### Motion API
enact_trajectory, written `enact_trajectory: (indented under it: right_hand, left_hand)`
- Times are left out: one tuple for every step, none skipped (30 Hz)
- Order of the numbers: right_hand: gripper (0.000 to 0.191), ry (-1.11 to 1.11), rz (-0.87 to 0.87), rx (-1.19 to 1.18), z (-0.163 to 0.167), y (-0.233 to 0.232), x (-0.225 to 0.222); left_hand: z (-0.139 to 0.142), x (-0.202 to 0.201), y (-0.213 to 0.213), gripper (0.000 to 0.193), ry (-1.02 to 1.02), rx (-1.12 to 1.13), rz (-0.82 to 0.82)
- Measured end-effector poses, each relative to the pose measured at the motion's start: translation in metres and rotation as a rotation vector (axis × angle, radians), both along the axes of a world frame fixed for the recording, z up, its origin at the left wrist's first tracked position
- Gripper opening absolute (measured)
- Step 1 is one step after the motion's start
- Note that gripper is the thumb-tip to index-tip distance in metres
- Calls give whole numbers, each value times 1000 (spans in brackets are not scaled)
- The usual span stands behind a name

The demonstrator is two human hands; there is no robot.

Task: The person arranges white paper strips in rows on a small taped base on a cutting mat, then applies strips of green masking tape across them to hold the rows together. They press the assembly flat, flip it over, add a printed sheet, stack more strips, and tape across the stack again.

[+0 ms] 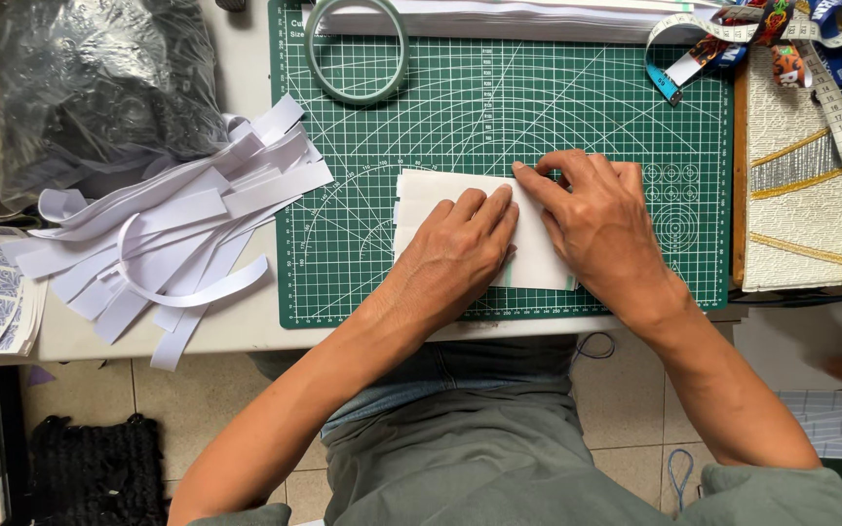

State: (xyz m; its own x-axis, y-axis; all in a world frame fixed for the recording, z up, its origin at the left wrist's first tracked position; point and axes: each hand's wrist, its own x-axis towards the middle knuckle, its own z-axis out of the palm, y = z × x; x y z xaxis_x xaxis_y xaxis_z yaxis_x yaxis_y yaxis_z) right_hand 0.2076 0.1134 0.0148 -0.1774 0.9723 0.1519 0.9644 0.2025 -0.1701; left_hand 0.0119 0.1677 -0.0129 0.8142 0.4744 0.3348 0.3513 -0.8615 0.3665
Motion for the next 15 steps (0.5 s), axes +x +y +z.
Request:
enact_trajectory:
  right_hand:
    - [39,-4,8,8,-1,1,0]
    - [38,-8,17,18,-1,2,1]
    - [36,28,12,2,-1,3,2]
    - [33,63,6,-13,0,5,4]
    - [31,98,1,-29,0,6,6]
    - [29,124,18,-23,0,7,7]
    - [28,150,35,-16,0,7,8]
    - [26,176,52,-11,0,7,9]
    - [26,182,51,-17,-1,8,9]
    - [25,187,49,-22,-1,8,10]
    - [24,192,46,-27,-2,8,10]
    - [24,194,57,-21,-3,8,11]
    - [24,196,68,-14,-4,8,11]
    - [24,197,79,-7,-4,9,11]
    - [24,201,76,-18,-5,9,12]
  left_hand:
    - [-1,0,0,41,-11,-17,-2]
    - [-1,-1,1,42,-22,-33,-4]
    - [-2,-1,1,42,-16,-44,-7]
    - [-2,-1,2,41,-10,-52,-10]
    - [-2,-1,2,41,-5,-63,-13]
    - [-2,-1,2,42,-17,-59,-10]
    - [-3,-1,2,43,-29,-54,-7]
    - [-3,-1,1,44,-40,-51,-3]
    - [-4,-1,1,44,-37,-53,-4]
    - [-4,-2,0,44,-35,-54,-5]
    - [-5,-2,0,45,-33,-55,-7]
    - [-6,-1,0,45,-39,-57,-5]
    - [-7,-1,0,45,-45,-58,-3]
    - [-7,-1,0,45,-50,-58,-2]
    - [-8,-1,1,44,-49,-59,-5]
